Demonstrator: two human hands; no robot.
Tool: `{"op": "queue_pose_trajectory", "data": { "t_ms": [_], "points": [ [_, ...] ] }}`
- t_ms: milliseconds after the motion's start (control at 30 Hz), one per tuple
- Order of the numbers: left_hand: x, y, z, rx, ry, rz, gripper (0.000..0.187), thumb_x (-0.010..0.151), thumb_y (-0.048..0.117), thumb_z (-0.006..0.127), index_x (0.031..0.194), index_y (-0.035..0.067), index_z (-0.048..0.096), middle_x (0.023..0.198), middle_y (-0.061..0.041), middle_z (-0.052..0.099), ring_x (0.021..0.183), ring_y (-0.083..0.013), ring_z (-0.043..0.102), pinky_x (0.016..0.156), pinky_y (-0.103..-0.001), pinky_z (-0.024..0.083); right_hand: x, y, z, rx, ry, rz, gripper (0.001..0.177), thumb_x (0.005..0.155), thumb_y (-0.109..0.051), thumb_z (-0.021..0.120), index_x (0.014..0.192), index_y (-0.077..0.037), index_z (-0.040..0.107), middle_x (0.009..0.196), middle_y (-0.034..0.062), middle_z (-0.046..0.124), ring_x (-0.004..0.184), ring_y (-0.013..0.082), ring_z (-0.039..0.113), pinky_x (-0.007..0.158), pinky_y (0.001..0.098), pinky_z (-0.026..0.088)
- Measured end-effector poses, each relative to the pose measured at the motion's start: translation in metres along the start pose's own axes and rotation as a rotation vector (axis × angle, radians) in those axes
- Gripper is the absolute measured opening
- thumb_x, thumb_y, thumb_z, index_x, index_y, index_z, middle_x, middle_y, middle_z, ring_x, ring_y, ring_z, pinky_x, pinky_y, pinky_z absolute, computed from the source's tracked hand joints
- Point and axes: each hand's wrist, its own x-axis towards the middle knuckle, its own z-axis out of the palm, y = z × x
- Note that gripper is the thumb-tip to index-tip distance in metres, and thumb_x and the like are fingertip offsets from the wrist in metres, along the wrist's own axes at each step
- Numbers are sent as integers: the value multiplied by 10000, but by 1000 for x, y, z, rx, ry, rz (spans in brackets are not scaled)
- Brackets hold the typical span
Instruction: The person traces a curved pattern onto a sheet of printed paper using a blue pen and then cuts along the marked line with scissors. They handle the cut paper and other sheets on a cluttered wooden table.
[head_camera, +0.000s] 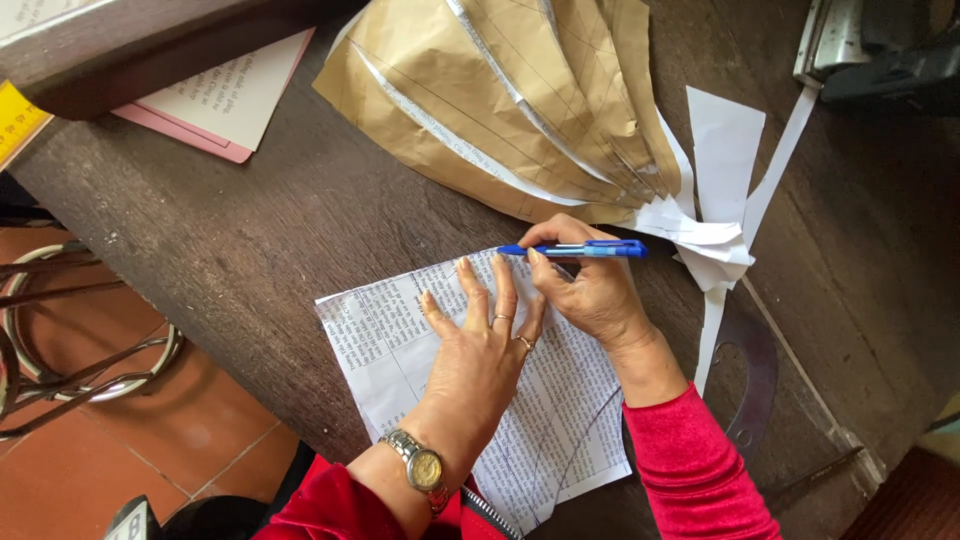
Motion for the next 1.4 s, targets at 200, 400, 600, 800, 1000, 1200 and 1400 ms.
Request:
{"op": "queue_pose_trajectory", "data": {
  "t_ms": [200, 400, 600, 800, 1000, 1200, 1400],
  "points": [
    [4, 0, 4, 57, 0, 20, 871, 749, 468, 768, 1458, 186, 348, 1445, -387, 220, 1281, -651, 270, 788, -750, 451, 0, -6, 0, -26, 16, -38, 57, 847, -76, 631, 897, -76, 657, 769, 113, 653, 720, 261, 672, 679, 361, 574],
    [4, 0, 5, 68, 16, 25, 978, 669, 557, 813, 1451, 180, 363, 1437, -390, 228, 1267, -658, 277, 764, -764, 452, 0, -9, 3, -39, 35, -62, 64, 832, -68, 627, 886, -76, 660, 759, 109, 666, 710, 262, 677, 685, 362, 570],
    [0, -5, 1, 108, 50, 65, 1032, 658, 609, 803, 1458, 153, 338, 1422, -389, 255, 1238, -658, 319, 726, -737, 487, -8, 5, -1, -54, 62, -14, 92, 821, -64, 617, 899, -89, 660, 739, 100, 643, 713, 258, 670, 685, 357, 559],
    [3, -5, 7, 145, 90, 82, 1041, 632, 649, 797, 1434, 137, 373, 1407, -385, 285, 1207, -667, 354, 685, -730, 509, -3, -10, 7, -61, 68, -40, 76, 815, -61, 624, 880, -76, 660, 744, 111, 661, 697, 271, 674, 686, 374, 563],
    [4, -5, 11, 157, 75, 105, 1047, 651, 646, 782, 1448, 130, 341, 1425, -380, 254, 1195, -674, 361, 670, -712, 520, -13, 0, -1, -111, 122, 1, 96, 802, -51, 626, 882, -87, 663, 712, 96, 636, 686, 261, 665, 675, 350, 554],
    [0, -9, 1, 204, 69, 132, 1074, 660, 697, 748, 1450, 108, 320, 1431, -373, 260, 1178, -662, 398, 651, -673, 549, -12, -2, 2, -126, 147, -17, 82, 812, -59, 630, 887, -79, 656, 720, 108, 636, 691, 268, 664, 667, 370, 548],
    [2, -6, 9, 191, 110, 118, 1056, 625, 672, 782, 1427, 123, 368, 1451, -326, 256, 1166, -672, 391, 636, -702, 538, -20, 4, 0, -152, 173, -3, 89, 808, -40, 618, 877, -83, 655, 741, 93, 649, 715, 271, 667, 699, 357, 545]
  ]
}}
